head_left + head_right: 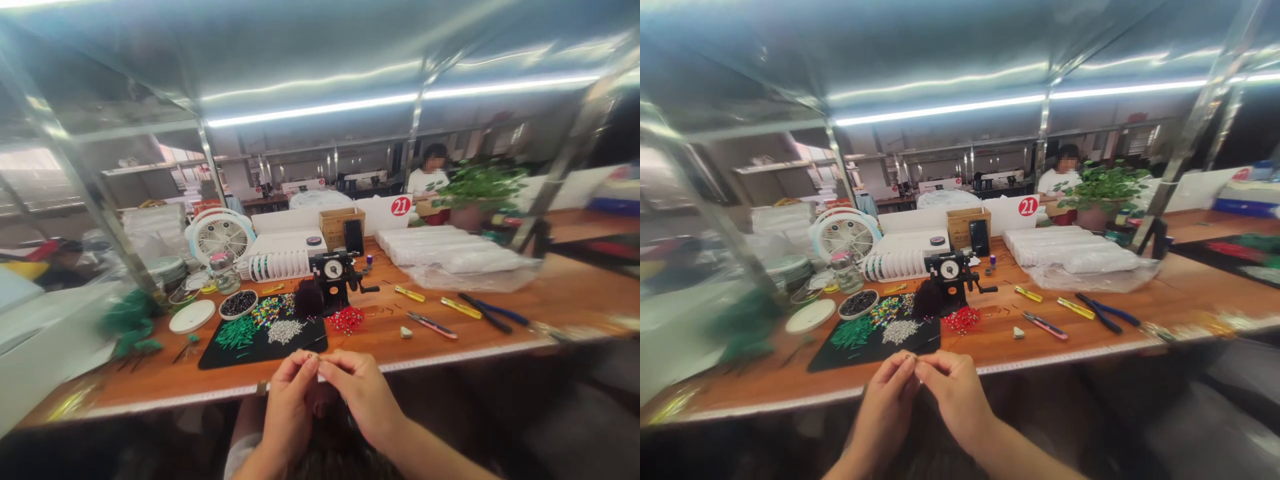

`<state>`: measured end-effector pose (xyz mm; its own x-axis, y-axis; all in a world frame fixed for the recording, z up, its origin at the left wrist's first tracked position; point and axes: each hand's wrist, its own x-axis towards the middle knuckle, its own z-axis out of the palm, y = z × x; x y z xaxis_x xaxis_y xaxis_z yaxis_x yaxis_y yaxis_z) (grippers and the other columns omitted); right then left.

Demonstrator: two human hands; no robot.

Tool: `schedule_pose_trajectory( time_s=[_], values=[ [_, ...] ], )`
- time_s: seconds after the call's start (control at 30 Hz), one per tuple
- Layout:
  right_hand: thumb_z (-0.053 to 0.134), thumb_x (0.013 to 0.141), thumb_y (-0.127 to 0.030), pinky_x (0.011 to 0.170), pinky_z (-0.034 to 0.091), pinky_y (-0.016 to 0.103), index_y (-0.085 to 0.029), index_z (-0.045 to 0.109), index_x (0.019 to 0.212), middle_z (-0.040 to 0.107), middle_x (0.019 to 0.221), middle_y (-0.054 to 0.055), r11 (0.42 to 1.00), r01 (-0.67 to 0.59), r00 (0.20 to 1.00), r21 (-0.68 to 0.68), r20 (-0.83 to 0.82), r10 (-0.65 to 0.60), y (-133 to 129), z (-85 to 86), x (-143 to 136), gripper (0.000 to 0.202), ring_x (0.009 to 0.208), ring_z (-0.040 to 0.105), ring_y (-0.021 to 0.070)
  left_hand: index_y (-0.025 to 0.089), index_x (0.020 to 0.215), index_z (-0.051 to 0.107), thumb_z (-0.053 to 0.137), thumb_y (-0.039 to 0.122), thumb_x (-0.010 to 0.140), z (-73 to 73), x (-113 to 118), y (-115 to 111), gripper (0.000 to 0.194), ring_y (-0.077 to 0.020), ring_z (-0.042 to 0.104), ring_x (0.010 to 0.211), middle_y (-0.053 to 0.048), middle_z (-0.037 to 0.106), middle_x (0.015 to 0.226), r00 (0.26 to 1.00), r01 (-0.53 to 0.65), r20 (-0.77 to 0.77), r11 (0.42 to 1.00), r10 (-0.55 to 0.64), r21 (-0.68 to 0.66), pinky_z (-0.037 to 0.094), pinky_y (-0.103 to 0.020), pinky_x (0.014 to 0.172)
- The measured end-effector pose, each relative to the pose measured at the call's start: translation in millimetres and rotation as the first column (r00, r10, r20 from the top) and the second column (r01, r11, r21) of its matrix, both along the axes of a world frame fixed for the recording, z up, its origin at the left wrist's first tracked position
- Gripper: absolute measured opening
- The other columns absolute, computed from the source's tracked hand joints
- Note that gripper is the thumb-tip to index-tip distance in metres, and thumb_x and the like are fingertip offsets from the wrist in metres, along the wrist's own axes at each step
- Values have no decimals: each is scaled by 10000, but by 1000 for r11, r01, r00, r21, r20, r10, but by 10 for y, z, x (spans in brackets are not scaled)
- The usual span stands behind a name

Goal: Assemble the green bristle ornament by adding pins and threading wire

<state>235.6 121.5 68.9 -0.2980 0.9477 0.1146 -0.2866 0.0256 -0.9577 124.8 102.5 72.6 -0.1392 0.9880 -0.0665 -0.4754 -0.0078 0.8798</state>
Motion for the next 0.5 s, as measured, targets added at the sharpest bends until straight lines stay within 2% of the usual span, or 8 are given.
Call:
schedule_pose_trajectory(
  time_s=[0.13,0.23,0.3,0.4,0.5],
  values=[
    [610,801,-366,642,422,231,-179,738,850,591,710,15,983,17,990,185,135,-43,-27,66,41,231,673,524,131,166,708,564,805,316,590,2,-16,-52,307,-60,440,485,58,476,573,981,46,195,992,-22,-118,388,-162,482],
    [609,803,-352,646,418,227,-175,740,833,579,714,12,979,21,982,203,178,-58,-17,81,49,222,683,528,127,165,706,551,789,313,621,-18,-26,-64,293,-51,417,482,63,450,567,973,77,224,992,-53,-100,379,-155,492],
    [602,807,-358,633,419,229,-168,734,841,589,713,12,987,-8,987,162,161,-18,-2,80,50,234,671,533,127,171,702,552,771,325,646,-39,-39,-52,274,-57,417,481,57,464,573,986,71,153,996,-61,-55,371,-160,483],
    [607,799,-368,606,419,233,-154,725,826,615,681,14,994,-61,990,95,136,47,23,69,57,246,632,535,128,173,715,586,747,347,678,-66,-79,-25,240,-77,468,543,32,530,634,997,10,-81,998,-5,62,388,-170,518],
    [629,770,-386,571,422,240,-138,719,804,631,665,29,997,-61,991,50,124,54,36,38,68,266,607,547,141,171,737,613,712,356,715,-67,-161,-12,211,-92,472,543,16,554,660,948,-13,-314,989,59,147,374,-186,508]
  ],
)
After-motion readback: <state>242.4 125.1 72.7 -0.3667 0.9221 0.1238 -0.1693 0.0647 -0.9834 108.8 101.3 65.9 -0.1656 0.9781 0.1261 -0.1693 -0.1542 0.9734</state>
